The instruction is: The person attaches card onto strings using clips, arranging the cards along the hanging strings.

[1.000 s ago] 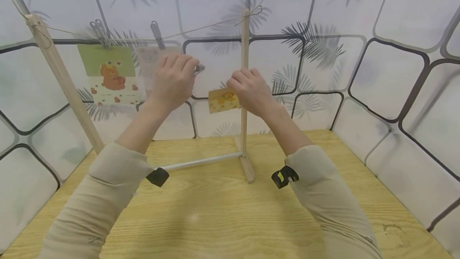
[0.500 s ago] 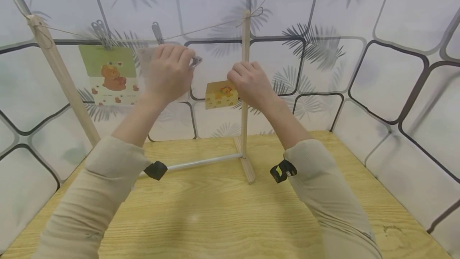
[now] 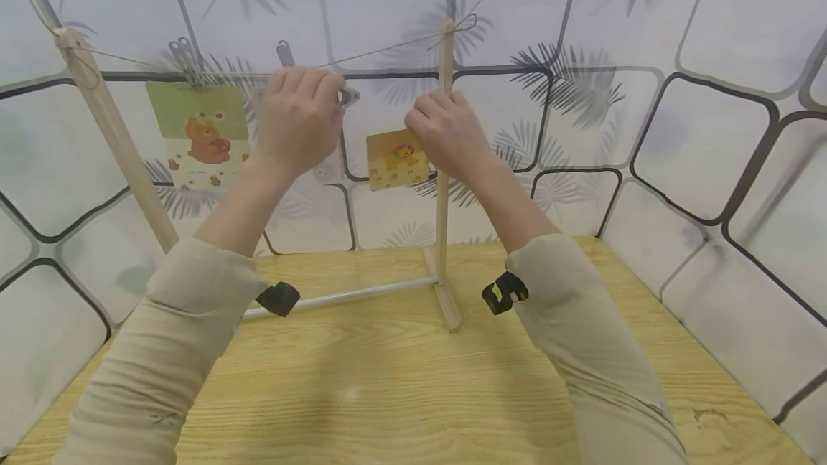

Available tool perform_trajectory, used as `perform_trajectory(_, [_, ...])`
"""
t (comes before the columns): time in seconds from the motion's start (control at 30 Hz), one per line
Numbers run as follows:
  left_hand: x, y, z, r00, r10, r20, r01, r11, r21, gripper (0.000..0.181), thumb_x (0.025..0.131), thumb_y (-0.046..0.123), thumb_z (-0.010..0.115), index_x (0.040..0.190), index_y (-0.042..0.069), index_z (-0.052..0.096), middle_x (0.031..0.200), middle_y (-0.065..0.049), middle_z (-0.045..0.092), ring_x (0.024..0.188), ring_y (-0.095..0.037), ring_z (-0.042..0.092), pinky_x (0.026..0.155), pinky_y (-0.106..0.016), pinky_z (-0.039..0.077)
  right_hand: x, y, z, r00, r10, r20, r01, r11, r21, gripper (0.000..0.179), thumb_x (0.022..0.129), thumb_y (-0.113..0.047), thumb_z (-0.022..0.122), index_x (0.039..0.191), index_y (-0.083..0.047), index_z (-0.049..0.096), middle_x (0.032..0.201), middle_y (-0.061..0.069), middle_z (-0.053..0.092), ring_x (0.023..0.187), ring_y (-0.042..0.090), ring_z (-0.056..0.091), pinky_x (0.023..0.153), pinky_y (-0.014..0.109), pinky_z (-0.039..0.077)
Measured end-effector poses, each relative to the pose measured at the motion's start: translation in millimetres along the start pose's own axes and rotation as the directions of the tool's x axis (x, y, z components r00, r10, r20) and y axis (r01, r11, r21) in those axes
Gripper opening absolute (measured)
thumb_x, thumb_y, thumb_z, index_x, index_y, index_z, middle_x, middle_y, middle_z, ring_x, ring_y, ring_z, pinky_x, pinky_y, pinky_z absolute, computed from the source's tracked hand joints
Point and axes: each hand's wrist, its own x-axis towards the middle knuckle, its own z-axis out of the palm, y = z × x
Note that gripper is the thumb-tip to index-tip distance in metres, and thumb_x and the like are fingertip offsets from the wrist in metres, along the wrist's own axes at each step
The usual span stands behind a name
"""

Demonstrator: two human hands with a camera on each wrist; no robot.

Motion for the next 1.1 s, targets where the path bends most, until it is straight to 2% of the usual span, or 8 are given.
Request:
perform_trajectory(0.17, [2.3, -0.8, -2.6, 1.000, -0.007, 0.001, 0.007, 1.000, -0.004, 0.020, 0.086, 0.001, 0.045, 0.102, -0.001, 0.055, 0.099, -0.015, 0.059, 0.092, -0.033, 0.051, 0.082, -0.042, 0.036, 7.6, 0.6, -3.0, 0.999, 0.028, 0.031, -0.029, 1.000, 0.005, 0.005, 0.085, -0.002, 0.060, 0.080, 0.001, 0.061, 0.081, 0.016, 0.059, 0.079, 0.034, 0.052, 0.064, 0.042, 0.038])
perform_trajectory(0.3, [3.4, -0.5, -5.3, 1.000, -0.014, 0.021, 0.014, 1.000, -0.006, 0.021, 0.085, 0.001, 0.045, 0.104, -0.001, 0.055, 0.101, -0.015, 0.059, 0.093, -0.033, 0.051, 0.084, -0.042, 0.036, 11.9, 1.3, -4.7, 0.998, 0.027, 0.065, -0.025, 0.999, -0.030, 0.006, 0.086, -0.002, 0.059, 0.081, 0.001, 0.060, 0.081, 0.016, 0.062, 0.079, 0.034, 0.054, 0.062, 0.040, 0.039])
perform_trajectory(0.43, [3.6, -0.6, -7.0, 1.000, -0.014, 0.029, 0.014, 1.000, -0.005, 0.022, 0.085, 0.001, 0.046, 0.104, -0.001, 0.056, 0.102, -0.015, 0.060, 0.094, -0.033, 0.051, 0.084, -0.042, 0.036, 14.2, 2.6, -4.5, 0.997, 0.007, 0.076, -0.002, 0.998, -0.065, 0.008, 0.088, -0.004, 0.058, 0.081, 0.000, 0.060, 0.074, 0.014, 0.061, 0.069, 0.032, 0.057, 0.056, 0.037, 0.040])
perform_trajectory(0.6, [2.1, -1.9, -5.7, 1.000, 0.006, -0.007, -0.006, 1.000, -0.002, 0.021, 0.085, 0.000, 0.043, 0.102, -0.001, 0.056, 0.099, -0.015, 0.060, 0.091, -0.032, 0.051, 0.082, -0.041, 0.036, 15.8, 2.7, -1.7, 0.997, -0.009, 0.074, 0.015, 0.997, -0.082, 0.010, 0.088, -0.006, 0.059, 0.081, 0.001, 0.058, 0.069, 0.013, 0.059, 0.056, 0.029, 0.054, 0.049, 0.037, 0.039])
perform_trajectory(0.73, [0.2, -1.9, -3.8, 1.000, 0.017, -0.021, -0.017, 1.000, 0.004, 0.021, 0.086, -0.001, 0.041, 0.101, -0.001, 0.056, 0.098, -0.015, 0.060, 0.090, -0.032, 0.051, 0.081, -0.041, 0.035, 13.4, 2.7, 0.0, 0.996, -0.018, 0.086, 0.026, 0.995, -0.095, 0.009, 0.089, -0.002, 0.054, 0.082, 0.002, 0.057, 0.071, 0.014, 0.058, 0.058, 0.029, 0.053, 0.049, 0.036, 0.036])
perform_trajectory(0.9, [0.1, -1.9, -3.9, 1.000, 0.012, -0.001, -0.012, 1.000, 0.016, 0.021, 0.087, 0.001, 0.041, 0.102, 0.000, 0.056, 0.099, -0.014, 0.060, 0.092, -0.032, 0.050, 0.082, -0.041, 0.034, 11.5, 3.1, 0.7, 0.995, -0.025, 0.093, 0.035, 0.994, -0.105, 0.010, 0.088, 0.004, 0.048, 0.084, 0.002, 0.057, 0.075, 0.015, 0.059, 0.065, 0.030, 0.056, 0.051, 0.035, 0.034])
perform_trajectory(1.1, [6.0, -3.0, -6.0, 1.000, -0.010, 0.025, 0.009, 0.999, 0.032, 0.021, 0.088, 0.004, 0.043, 0.104, 0.000, 0.057, 0.101, -0.014, 0.061, 0.092, -0.032, 0.050, 0.083, -0.041, 0.034, 13.9, 5.1, 0.0, 0.997, 0.012, 0.076, -0.003, 0.993, -0.114, 0.013, 0.085, 0.009, 0.047, 0.085, 0.003, 0.059, 0.079, 0.017, 0.061, 0.070, 0.032, 0.058, 0.052, 0.036, 0.037])
